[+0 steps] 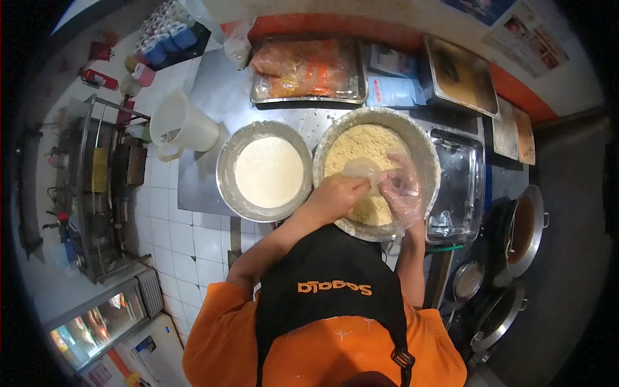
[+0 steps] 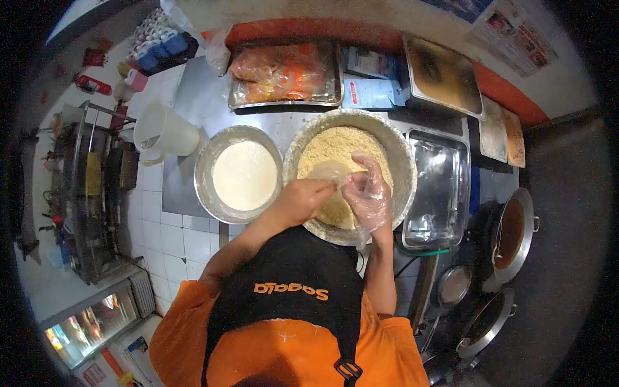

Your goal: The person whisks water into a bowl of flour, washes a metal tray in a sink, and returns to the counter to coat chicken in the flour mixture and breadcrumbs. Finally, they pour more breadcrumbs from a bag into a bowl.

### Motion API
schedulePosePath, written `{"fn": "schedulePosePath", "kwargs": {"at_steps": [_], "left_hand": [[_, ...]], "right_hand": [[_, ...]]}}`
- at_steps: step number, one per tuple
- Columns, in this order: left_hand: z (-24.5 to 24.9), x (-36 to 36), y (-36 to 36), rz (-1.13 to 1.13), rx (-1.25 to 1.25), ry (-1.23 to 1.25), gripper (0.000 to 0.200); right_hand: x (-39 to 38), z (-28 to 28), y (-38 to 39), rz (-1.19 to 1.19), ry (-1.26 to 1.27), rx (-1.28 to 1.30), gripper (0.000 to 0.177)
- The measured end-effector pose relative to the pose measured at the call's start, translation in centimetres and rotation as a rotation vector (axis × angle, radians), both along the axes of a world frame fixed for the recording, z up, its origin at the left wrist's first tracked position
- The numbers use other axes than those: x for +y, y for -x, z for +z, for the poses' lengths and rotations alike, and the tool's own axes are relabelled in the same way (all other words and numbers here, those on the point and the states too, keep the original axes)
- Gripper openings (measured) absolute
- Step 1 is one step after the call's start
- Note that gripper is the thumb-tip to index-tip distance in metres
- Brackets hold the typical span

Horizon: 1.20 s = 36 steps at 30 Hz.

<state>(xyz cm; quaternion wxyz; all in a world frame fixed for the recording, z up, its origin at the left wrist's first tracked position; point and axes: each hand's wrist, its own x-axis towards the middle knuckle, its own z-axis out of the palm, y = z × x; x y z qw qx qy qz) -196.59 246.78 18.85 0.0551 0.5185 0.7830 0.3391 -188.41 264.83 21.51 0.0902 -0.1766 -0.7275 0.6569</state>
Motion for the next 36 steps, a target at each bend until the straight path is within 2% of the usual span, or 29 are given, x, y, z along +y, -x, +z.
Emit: {"fn": "schedulePosePath", "kwargs": {"at_steps": [4, 6, 7, 8, 10, 11, 12, 14, 15, 16, 18, 19, 22, 24, 26, 27, 28, 30, 31, 32, 34, 35, 36], "left_hand": [[-1.3, 1.6, -1.6, -0.092, 0.217, 0.098, 0.023], [-1.1, 2.5, -2.1, 0.010, -0.123, -0.205, 0.023], [-1.9, 2.2, -0.4, -0.159, -0.059, -0.083, 0.023], [-2.2, 2.5, 0.2, -0.154, -0.054, -0.083, 0.023], [-0.7, 3.3, 0.7, 0.258, -0.699, -0.396, 0.027], [0.7, 3.3, 0.9, 0.369, -0.781, -0.340, 0.023], [0.2, 3.6, 1.1, 0.372, -0.778, -0.348, 0.023], [-2.1, 4.6, 1.5, 0.361, -1.308, -0.511, 0.031], [-2.1, 4.6, 1.6, 0.210, -1.440, -0.602, 0.048], [-2.0, 4.6, 1.5, 0.220, -1.431, -0.613, 0.048], [-1.2, 4.5, 1.3, 0.126, -1.806, -0.531, 0.060], [-0.6, 4.5, 1.2, 0.049, -1.822, -0.543, 0.065], [-1.9, 4.3, 2.5, 0.026, -1.949, -0.587, 0.060], [-2.5, 4.4, 2.7, 0.047, -1.906, -0.664, 0.054], [-3.8, 5.0, 3.2, 0.214, -1.680, -0.769, 0.051], [-3.8, 5.5, 3.2, 0.233, -1.651, -0.871, 0.052], [-3.9, 5.7, 3.2, 0.232, -1.640, -0.882, 0.052], [-3.6, 5.6, 3.2, 0.204, -1.788, -0.734, 0.062], [-3.0, 5.3, 3.1, 0.101, -1.796, -0.694, 0.078], [-3.1, 5.1, 3.3, 0.111, -1.788, -0.706, 0.078], [-3.6, 5.5, 3.4, -0.120, -1.802, -0.712, 0.074], [-5.3, 5.8, 3.7, -0.304, -1.907, -0.683, 0.076], [-5.5, 6.3, 3.6, -0.300, -1.912, -0.687, 0.076]], "right_hand": [[-2.1, 0.4, -0.1, 0.022, -0.001, 0.018, 0.051], [-3.0, 1.4, -0.2, -0.100, -0.144, 0.059, 0.049], [-2.9, 1.2, -0.3, -0.129, -0.052, 0.054, 0.048], [-2.7, 1.2, -0.5, -0.124, -0.051, 0.059, 0.048], [-2.5, 1.5, -0.9, -0.066, -0.028, 0.068, 0.048], [-2.5, 1.6, -0.9, -0.064, -0.015, 0.091, 0.045], [-2.5, 1.8, -1.1, -0.058, -0.020, 0.095, 0.045], [-2.3, 2.1, -1.7, 0.008, -0.259, -0.056, 0.041], [-2.8, 2.4, -1.5, -0.008, -0.262, -0.090, 0.035], [-3.2, 1.9, -1.1, 0.006, -0.263, -0.083, 0.035], [-4.5, 1.0, 0.0, -0.057, -0.348, 0.001, 0.030], [-5.7, 2.9, 0.8, -0.104, -0.398, 0.034, 0.023], [-5.5, 0.5, 1.2, -0.143, -0.461, -0.002, 0.016], [-5.3, 0.4, 1.1, -0.148, -0.421, -0.008, 0.013], [-5.2, 0.7, 1.1, -0.047, -0.369, -0.023, 0.013], [-5.2, 0.4, 1.1, -0.042, -0.371, -0.016, 0.013], [-5.1, -0.1, 1.3, -0.018, -0.417, 0.008, 0.013], [-5.3, -0.1, 1.5, 0.026, -0.464, 0.042, 0.013], [-5.5, 0.5, 1.5, 0.031, -0.503, 0.080, 0.014], [-5.8, 0.7, 1.4, 0.033, -0.540, 0.116, 0.014], [-5.5, -0.2, 1.4, 0.058, -0.550, 0.150, 0.012], [-5.4, -0.3, 1.2, 0.074, -0.555, 0.141, 0.010], [-5.4, -0.3, 1.1, 0.090, -0.562, 0.127, 0.009]]}}
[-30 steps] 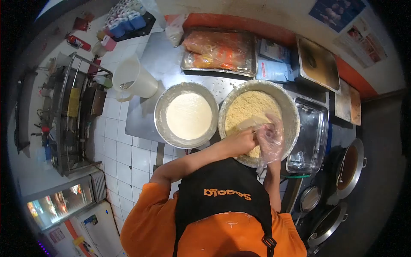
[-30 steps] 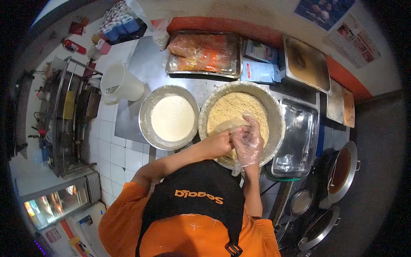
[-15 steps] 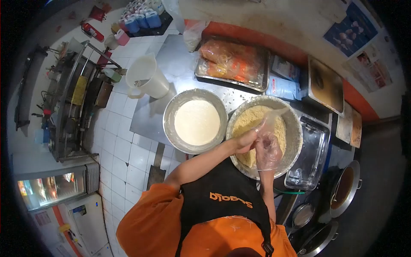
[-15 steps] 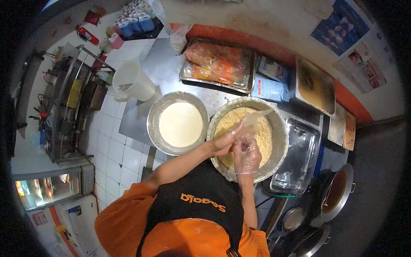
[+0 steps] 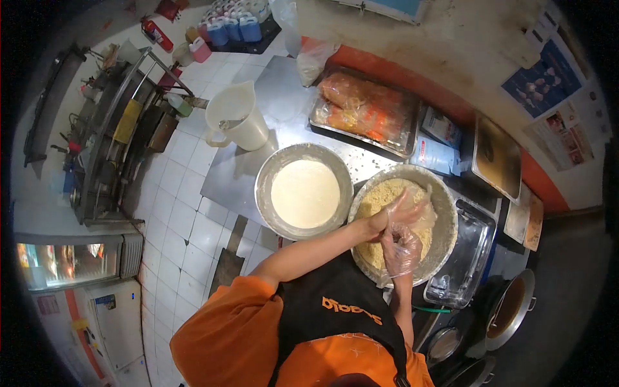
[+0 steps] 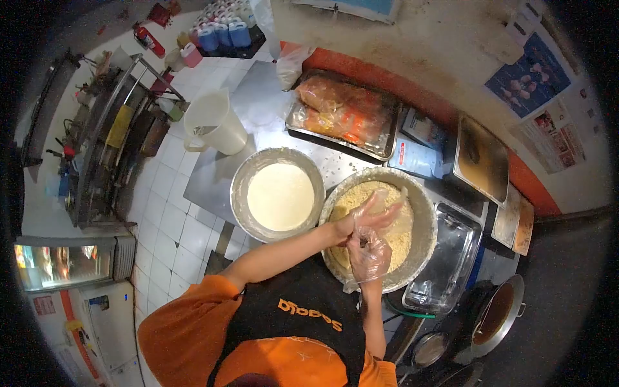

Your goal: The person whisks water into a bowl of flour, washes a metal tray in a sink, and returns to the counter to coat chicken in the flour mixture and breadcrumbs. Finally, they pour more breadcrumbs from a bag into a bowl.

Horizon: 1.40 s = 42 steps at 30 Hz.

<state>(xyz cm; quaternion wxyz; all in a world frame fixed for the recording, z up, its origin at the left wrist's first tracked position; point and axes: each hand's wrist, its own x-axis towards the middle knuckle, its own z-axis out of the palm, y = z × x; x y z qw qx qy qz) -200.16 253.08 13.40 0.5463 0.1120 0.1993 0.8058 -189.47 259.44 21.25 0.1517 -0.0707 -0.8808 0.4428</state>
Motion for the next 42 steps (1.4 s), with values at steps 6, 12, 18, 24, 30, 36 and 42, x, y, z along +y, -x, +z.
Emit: {"fn": "schedulePosePath", "kwargs": {"at_steps": [6, 12, 18, 24, 30, 36, 42], "left_hand": [[1.0, 2.0, 0.6, 0.100, 0.157, -0.054, 0.076], [0.9, 5.7, 3.1, 0.049, 0.482, -0.428, 0.094], [0.8, 6.3, 6.9, -0.159, 0.282, 0.032, 0.076], [3.9, -0.1, 24.1, 0.244, 1.204, 0.379, 0.037], [0.8, -5.8, 33.1, -0.220, 1.995, 1.329, 0.055], [-2.6, -6.0, 35.8, -0.464, 1.791, 1.350, 0.072], [-1.8, -10.8, 36.2, -0.331, 2.065, 1.176, 0.073]], "right_hand": [[0.5, -0.3, 0.1, -0.070, 0.176, -0.027, 0.006], [0.5, -1.0, 0.4, -0.200, 0.475, -0.020, 0.002], [0.2, -0.9, -0.5, -0.169, 0.485, -0.144, 0.011], [3.6, -0.6, -1.5, -0.374, 0.532, -0.214, 0.026], [2.4, 0.6, 2.7, -0.304, 0.175, -0.220, 0.027], [-1.3, 0.6, 18.2, 0.364, -0.600, -0.250, 0.024], [-4.4, -4.6, 23.3, 0.839, -0.710, -0.529, 0.013]]}}
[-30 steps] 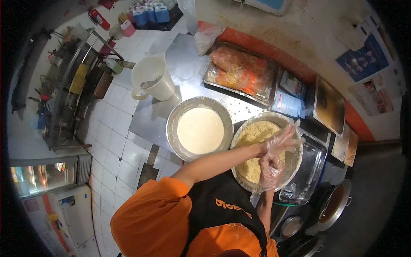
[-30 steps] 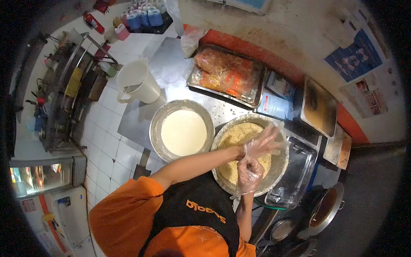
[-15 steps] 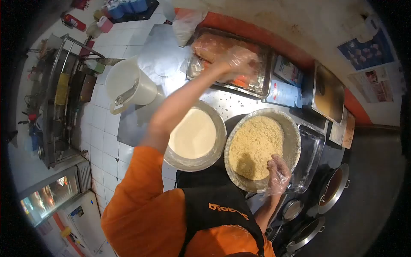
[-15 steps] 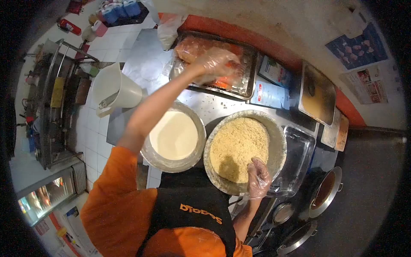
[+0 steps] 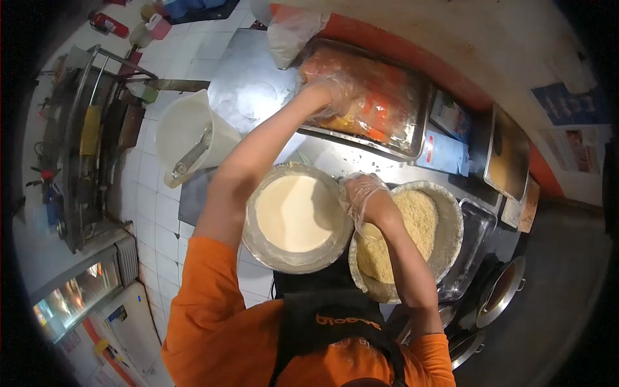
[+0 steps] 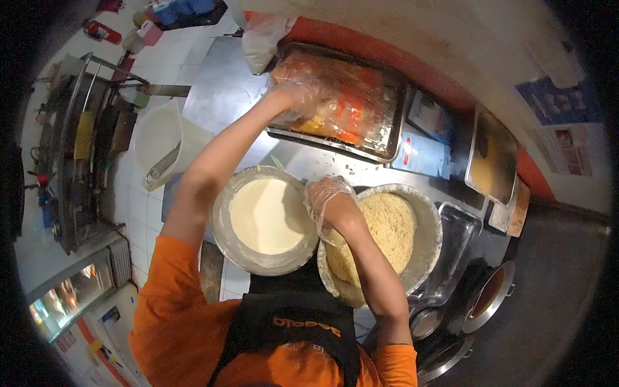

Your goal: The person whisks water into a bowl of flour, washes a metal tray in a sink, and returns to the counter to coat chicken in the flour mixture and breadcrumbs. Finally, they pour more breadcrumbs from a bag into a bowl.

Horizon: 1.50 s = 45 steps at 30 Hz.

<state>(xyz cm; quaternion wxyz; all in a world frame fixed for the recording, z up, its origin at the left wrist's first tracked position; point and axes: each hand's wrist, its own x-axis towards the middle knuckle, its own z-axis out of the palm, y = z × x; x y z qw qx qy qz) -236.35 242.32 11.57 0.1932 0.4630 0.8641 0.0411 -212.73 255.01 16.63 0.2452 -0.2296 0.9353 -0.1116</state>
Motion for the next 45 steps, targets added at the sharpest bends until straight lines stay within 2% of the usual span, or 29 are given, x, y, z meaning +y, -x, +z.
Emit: {"fn": "schedulePosePath", "kwargs": {"at_steps": [4, 5, 6, 8, 10, 12, 14, 15, 16, 17, 18, 19, 20, 22, 24, 26, 28, 30, 31, 33, 34, 35, 36, 37, 38, 39, 41, 43, 45], "left_hand": [[0.4, -0.7, -1.0, -0.044, 0.064, -0.021, 0.073], [0.5, -0.3, -1.3, -0.041, 0.088, 0.010, 0.073], [0.8, 0.2, -1.2, -0.042, 0.119, 0.037, 0.073], [-1.0, 0.9, -1.2, 0.000, 0.138, -0.037, 0.067], [-0.3, 1.6, -1.0, 0.046, 0.164, -0.113, 0.062], [1.3, 2.0, -1.2, 0.090, 0.119, 0.108, 0.051], [-0.9, 2.2, -1.2, -0.014, 0.316, 0.203, 0.041], [-4.2, 2.0, -1.0, 0.067, 0.397, -0.089, 0.039], [-5.9, 2.1, -0.7, 0.144, 0.473, -0.385, 0.038], [-5.2, 2.2, -0.8, 0.132, 0.480, -0.392, 0.038], [-4.0, 2.2, -1.2, 0.104, 0.451, -0.316, 0.036], [-3.2, 2.3, -1.5, 0.079, 0.426, -0.241, 0.035], [-2.2, 2.5, -1.5, 0.071, 0.442, -0.250, 0.035], [-0.7, 2.7, -1.4, -0.002, 0.387, 0.082, 0.043], [-1.0, 2.6, -1.5, 0.032, 0.453, -0.017, 0.036], [-2.0, 3.1, -0.8, 0.161, 0.418, -0.163, 0.040], [0.0, 3.4, -1.2, 0.138, 0.385, -0.138, 0.049], [-0.9, 3.3, -0.6, 0.309, 0.314, -0.160, 0.032], [-0.8, 3.7, 0.0, 0.348, 0.450, -0.179, 0.030], [2.1, 4.1, 0.1, 0.373, 0.596, -0.207, 0.029], [5.6, 3.7, -1.1, 0.623, 0.324, -0.563, 0.029], [7.6, 3.1, -2.1, 0.864, 0.017, -0.903, 0.029], [6.5, 2.8, -1.4, 0.857, 0.025, -0.903, 0.029], [4.2, 2.6, 0.2, 0.764, 0.250, -1.005, 0.032], [3.4, 2.3, 1.3, 0.654, 0.477, -1.099, 0.035], [5.6, 1.4, -0.4, 0.710, 0.202, -0.938, 0.034], [3.5, 0.9, -1.1, 0.683, 0.202, -0.798, 0.036], [2.9, 1.3, -2.3, 0.618, 0.178, -0.616, 0.039], [3.9, 2.7, -3.9, 0.520, 0.132, -0.690, 0.039]], "right_hand": [[0.5, -0.1, 4.3, 0.113, -0.060, -0.109, 0.017], [0.2, -2.4, 5.7, -0.019, -0.091, -0.160, 0.018], [1.3, -6.2, 6.0, 0.112, 0.023, 0.056, 0.017], [0.9, -11.1, 6.7, 0.190, -0.113, -0.176, 0.017], [-0.1, -9.5, 6.3, 0.175, -0.187, -0.343, 0.017], [-0.4, -9.7, 5.5, 0.131, -0.138, -0.199, 0.020], [-0.9, -8.6, 5.5, 0.084, -0.049, -0.141, 0.022], [-0.6, -10.4, 5.9, 0.264, -0.105, -0.122, 0.022], [-0.6, -9.8, 5.9, 0.256, -0.106, -0.119, 0.022], [-0.7, -8.6, 6.0, 0.171, -0.170, -0.042, 0.021], [-0.5, -7.6, 6.1, 0.084, -0.235, 0.034, 0.020], [0.7, -7.5, 6.0, 0.113, -0.083, 0.141, 0.018], [1.4, -7.3, 6.0, 0.106, -0.091, 0.159, 0.018], [1.4, -3.5, 6.0, -0.006, -0.213, 0.046, 0.020], [3.2, -3.7, 5.3, -0.045, -0.196, 0.128, 0.017], [4.8, -0.6, 4.2, -0.285, -0.197, 0.113, 0.014], [7.3, 4.0, 2.9, -0.270, -0.281, -0.047, 0.016], [11.9, 5.7, -1.3, -0.278, -0.062, 0.103, 0.022], [13.6, 6.6, -3.2, -0.301, -0.066, 0.134, 0.022], [15.6, 8.1, -6.4, -0.598, 0.307, 0.028, 0.027], [15.3, 9.0, -7.5, -0.613, 0.319, 0.038, 0.027], [14.6, 9.9, -8.5, -0.841, 0.573, -0.034, 0.030], [14.2, 10.5, -9.0, -1.054, 0.825, -0.105, 0.033], [14.0, 9.8, -9.4, -1.066, 1.040, -0.120, 0.035], [13.3, 9.9, -9.4, -1.064, 1.058, -0.107, 0.035], [12.0, 10.2, -9.4, -1.113, 1.210, -0.117, 0.037], [10.5, 9.0, -9.3, -1.198, 1.467, -0.167, 0.036], [10.5, 5.9, -8.1, -1.153, 1.316, -0.190, 0.030], [10.1, 4.0, -7.3, -1.153, 1.215, -0.193, 0.028]]}}
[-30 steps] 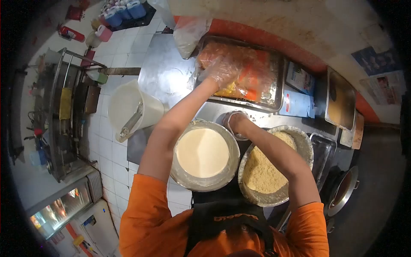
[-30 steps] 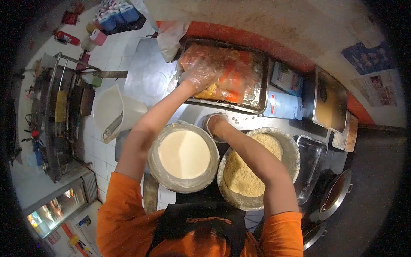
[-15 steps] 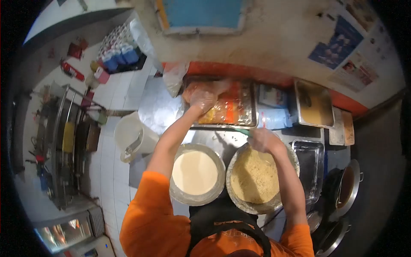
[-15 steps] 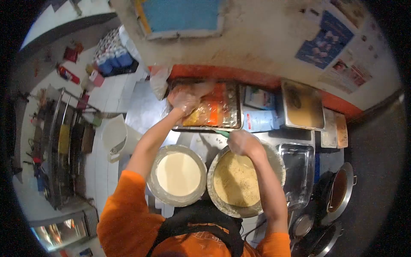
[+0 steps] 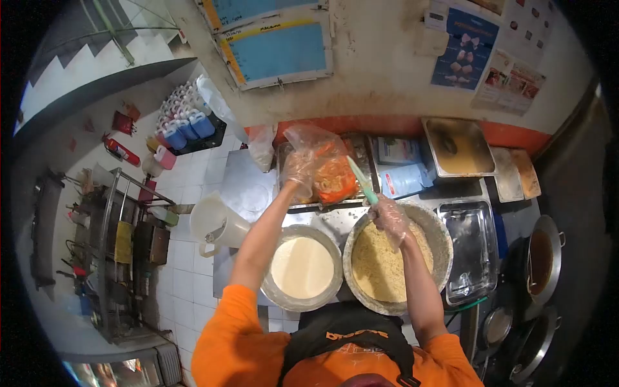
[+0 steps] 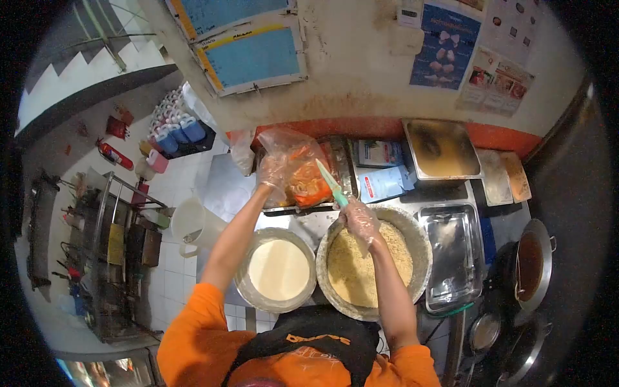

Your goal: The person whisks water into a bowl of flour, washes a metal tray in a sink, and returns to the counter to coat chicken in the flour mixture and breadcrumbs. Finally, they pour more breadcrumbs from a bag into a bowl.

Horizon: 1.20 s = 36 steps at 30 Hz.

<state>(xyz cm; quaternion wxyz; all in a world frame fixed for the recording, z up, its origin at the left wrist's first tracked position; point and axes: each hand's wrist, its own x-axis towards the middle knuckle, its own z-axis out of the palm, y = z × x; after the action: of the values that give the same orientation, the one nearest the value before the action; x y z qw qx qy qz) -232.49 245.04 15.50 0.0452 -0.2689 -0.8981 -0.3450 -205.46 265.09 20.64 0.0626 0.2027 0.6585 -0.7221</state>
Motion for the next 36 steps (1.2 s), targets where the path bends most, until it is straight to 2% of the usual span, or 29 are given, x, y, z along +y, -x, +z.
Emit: {"fn": "schedulePosePath", "kwargs": {"at_steps": [2, 3, 5, 7, 11, 13, 14, 16, 18, 19, 20, 21, 22, 23, 25, 26, 27, 28, 29, 31, 32, 33, 35, 36], "left_hand": [[1.2, 1.4, -0.6, -0.078, -0.005, -0.068, 0.038], [1.4, 1.9, -0.7, -0.100, -0.012, -0.094, 0.038], [1.8, 2.7, -1.1, -0.126, -0.017, -0.147, 0.038], [2.0, 3.4, -1.4, -0.146, -0.008, -0.210, 0.037], [1.7, 4.8, -2.7, -0.208, 0.009, -0.303, 0.037], [1.2, 5.1, -3.6, -0.229, 0.011, -0.331, 0.037], [0.9, 5.1, -4.0, -0.239, 0.017, -0.337, 0.037], [0.8, 5.5, -4.5, -0.267, 0.022, -0.342, 0.037], [0.6, 4.9, -5.0, -0.381, 0.455, -0.170, 0.026], [2.2, 4.2, -5.4, -0.380, 0.456, -0.167, 0.026], [4.2, 3.0, -5.2, -0.167, 0.113, -0.142, 0.020], [5.5, 1.7, -5.3, 0.056, -0.235, -0.117, 0.015], [3.6, 1.4, -4.3, -0.001, 0.297, -0.143, 0.016], [1.9, 1.2, -3.1, 0.014, 0.310, -0.151, 0.016], [2.7, 1.2, -5.6, -0.368, 0.294, -0.325, 0.027], [0.6, 0.8, -4.9, -0.392, 0.279, -0.318, 0.027], [-2.8, 0.4, -2.4, -0.377, 0.326, -0.282, 0.018], [-4.0, 0.4, -0.5, -0.356, 0.388, -0.249, 0.012], [-3.7, 0.1, -0.3, -0.362, 0.393, -0.252, 0.012], [-1.4, -1.9, -1.2, 0.075, 0.558, 0.215, 0.014], [1.6, -1.3, -2.8, 0.018, 0.410, -0.206, 0.016], [3.7, -0.7, -3.4, 0.040, 0.419, -0.215, 0.016], [5.4, -0.2, -4.5, -0.324, 0.746, -0.022, 0.012], [4.2, -0.4, -3.7, -0.472, 0.727, 0.009, 0.017]], "right_hand": [[-0.9, -0.4, 0.4, 0.002, -0.639, 0.242, 0.036], [-1.4, 0.1, 0.5, 0.000, -0.636, 0.243, 0.036], [-1.8, 1.4, 0.7, 0.018, -0.841, 0.071, 0.041], [-1.7, 0.8, 1.2, -0.045, -0.871, 0.044, 0.038], [-1.9, 1.6, 2.3, 0.023, -0.888, 0.177, 0.036], [-2.3, 2.7, 3.7, 0.164, -0.957, 0.158, 0.032], [-2.5, 1.4, 5.1, 0.155, -0.955, 0.154, 0.032], [-2.4, -2.3, 8.8, 0.080, -0.925, 0.345, 0.044], [-2.6, -1.3, 9.9, 0.019, -0.833, 0.236, 0.044], [-2.7, 0.1, 10.1, -0.023, -0.747, 0.139, 0.045], [-2.3, 1.7, 10.0, 0.048, -0.920, 0.102, 0.044], [-1.9, 1.4, 9.5, 0.058, -0.919, 0.110, 0.044], [-1.0, 1.3, 9.0, 0.109, -0.939, 0.140, 0.043], [-0.3, 1.4, 9.4, 0.155, -0.962, 0.176, 0.042], [-1.1, 0.2, 11.3, 0.156, -0.982, 0.206, 0.042], [-1.1, -0.7, 12.1, 0.134, -1.008, 0.225, 0.042], [-0.7, -0.8, 12.6, 0.112, -1.046, 0.250, 0.043], [-0.4, 0.0, 13.3, 0.192, -1.013, 0.103, 0.040], [0.1, 0.6, 12.8, 0.183, -1.016, 0.105, 0.040], [0.1, 3.3, 10.3, 0.133, -1.048, 0.181, 0.026], [-0.4, 6.2, 8.5, 0.136, -1.085, 0.242, 0.028], [0.0, 5.7, 9.8, 0.151, -1.097, 0.259, 0.028], [0.1, 1.1, 12.1, 0.006, -1.064, 0.258, 0.031], [0.1, -0.5, 13.4, 0.030, -1.131, 0.341, 0.033]]}}
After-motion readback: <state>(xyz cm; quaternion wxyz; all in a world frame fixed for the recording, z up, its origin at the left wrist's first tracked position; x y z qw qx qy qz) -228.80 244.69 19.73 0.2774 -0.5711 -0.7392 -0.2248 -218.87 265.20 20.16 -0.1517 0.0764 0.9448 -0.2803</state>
